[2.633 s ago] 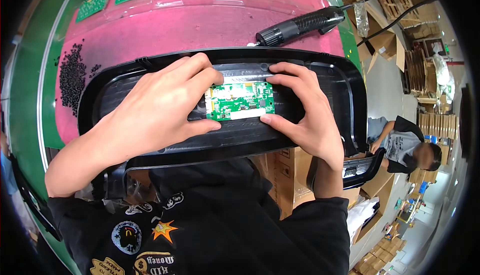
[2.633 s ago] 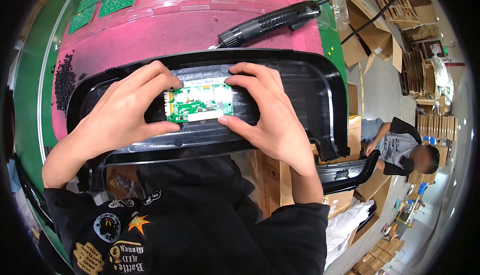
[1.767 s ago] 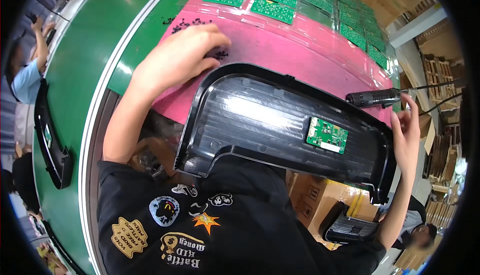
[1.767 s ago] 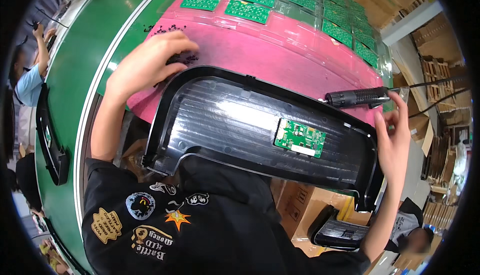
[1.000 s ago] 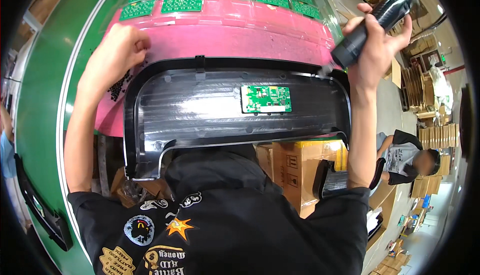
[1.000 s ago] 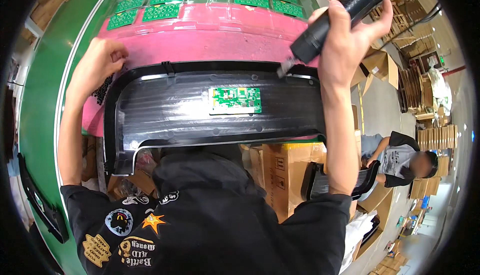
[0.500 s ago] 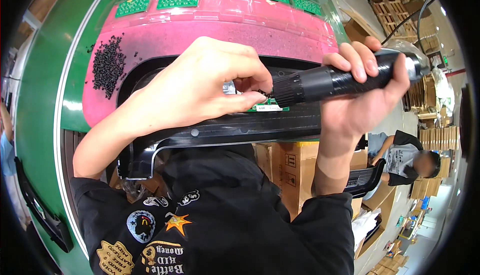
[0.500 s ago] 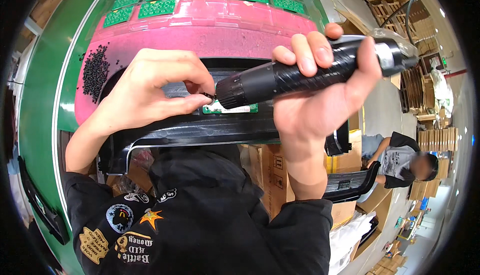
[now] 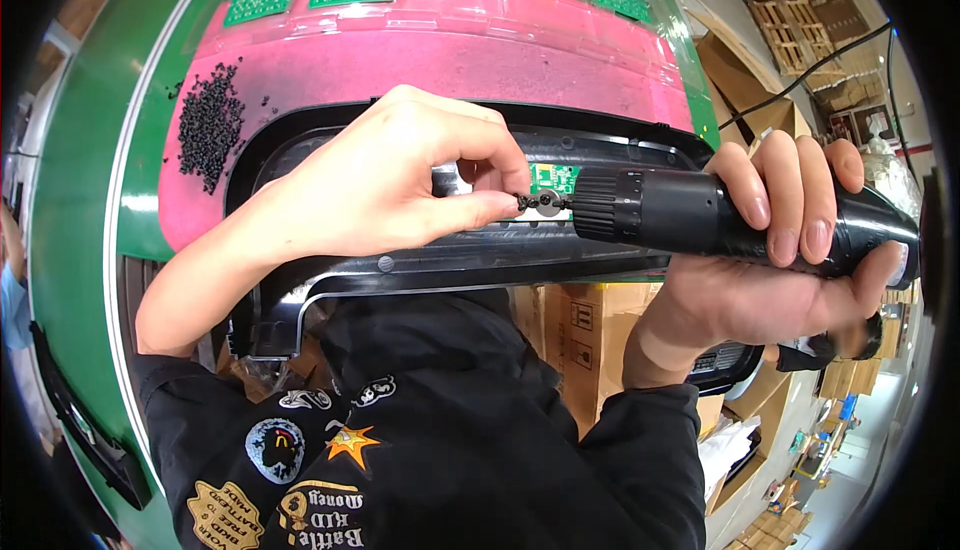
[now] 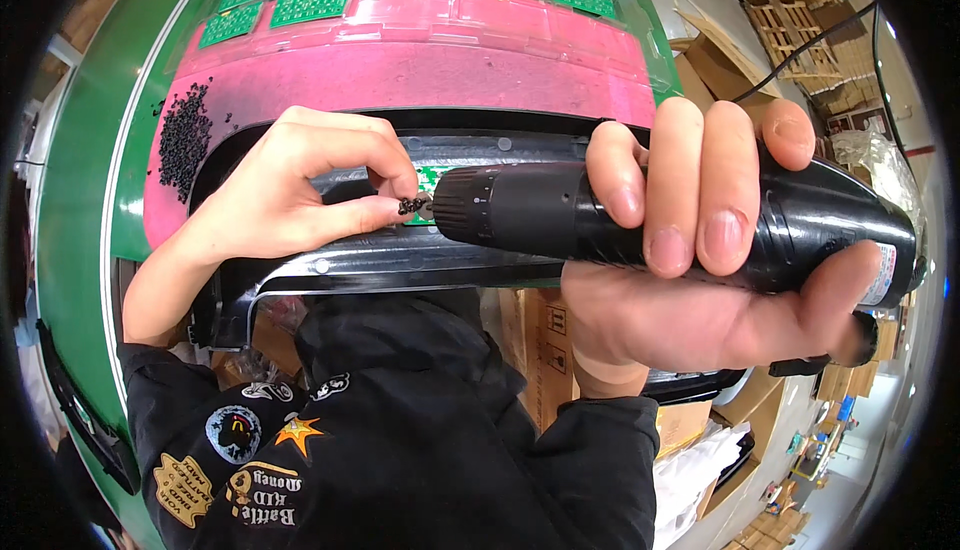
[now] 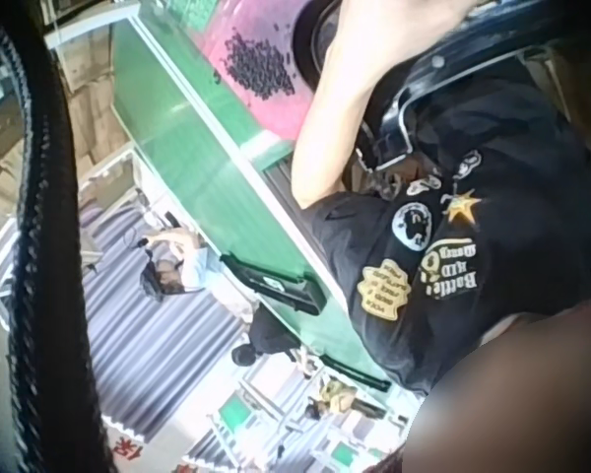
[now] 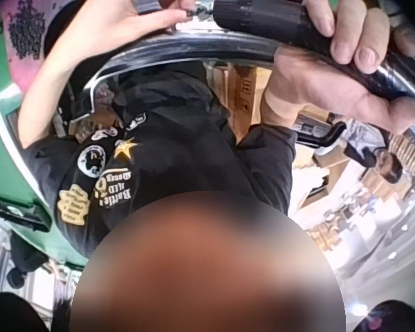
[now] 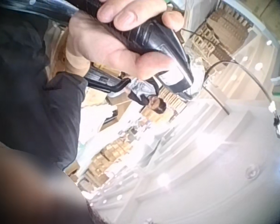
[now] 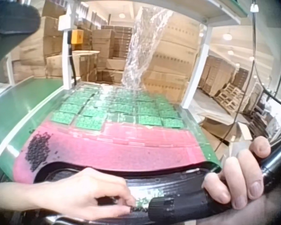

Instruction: Assembling electronic components by placing circuit boards into plastic housings and securing them with screws using an electric screwdriver.

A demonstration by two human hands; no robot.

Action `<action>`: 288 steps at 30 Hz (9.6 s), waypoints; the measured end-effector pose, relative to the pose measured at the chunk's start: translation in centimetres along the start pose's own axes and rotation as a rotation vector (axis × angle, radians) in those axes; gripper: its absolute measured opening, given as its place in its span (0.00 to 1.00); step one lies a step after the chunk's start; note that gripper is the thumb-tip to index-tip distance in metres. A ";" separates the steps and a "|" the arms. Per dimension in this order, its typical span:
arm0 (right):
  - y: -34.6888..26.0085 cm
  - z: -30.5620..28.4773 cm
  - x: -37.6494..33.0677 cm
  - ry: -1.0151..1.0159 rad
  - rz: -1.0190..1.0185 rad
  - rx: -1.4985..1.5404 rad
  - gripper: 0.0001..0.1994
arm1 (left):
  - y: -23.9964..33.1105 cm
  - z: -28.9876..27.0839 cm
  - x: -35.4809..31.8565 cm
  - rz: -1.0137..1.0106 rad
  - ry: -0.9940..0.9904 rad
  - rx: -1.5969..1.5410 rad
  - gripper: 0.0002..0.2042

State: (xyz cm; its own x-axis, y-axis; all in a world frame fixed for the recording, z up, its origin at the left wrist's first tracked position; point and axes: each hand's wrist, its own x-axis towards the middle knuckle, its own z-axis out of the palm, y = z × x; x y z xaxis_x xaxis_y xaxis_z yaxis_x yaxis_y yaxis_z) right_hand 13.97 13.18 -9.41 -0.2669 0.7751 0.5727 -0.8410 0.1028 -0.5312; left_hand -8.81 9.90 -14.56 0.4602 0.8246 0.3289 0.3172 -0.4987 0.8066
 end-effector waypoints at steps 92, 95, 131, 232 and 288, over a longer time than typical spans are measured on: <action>2.5 -4.8 2.5 -0.155 0.186 -0.470 0.19 | -1.1 1.0 0.0 -0.168 -0.175 0.357 0.05; 2.0 -2.6 1.5 -0.151 0.124 -0.269 0.21 | -1.5 0.8 0.0 0.035 -0.072 0.368 0.05; 7.2 -2.2 3.3 -0.303 0.228 -0.395 0.23 | -2.1 -0.3 -1.1 -0.293 -0.057 0.422 0.06; -0.4 -6.5 1.4 -0.363 0.193 -0.378 0.29 | 18.0 0.4 -7.5 -0.491 0.026 0.681 0.21; 2.2 -5.8 1.6 -0.394 0.345 -0.492 0.32 | 13.5 -0.9 -11.0 -0.072 0.387 0.443 0.15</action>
State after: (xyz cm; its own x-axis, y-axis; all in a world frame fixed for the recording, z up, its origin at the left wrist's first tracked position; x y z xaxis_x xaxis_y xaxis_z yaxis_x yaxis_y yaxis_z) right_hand 14.41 18.24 -13.28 -0.7072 0.5409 0.4553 -0.3936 0.2337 -0.8891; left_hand -10.34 -5.66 -6.84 0.1158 0.8563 0.5033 0.6907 -0.4336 0.5787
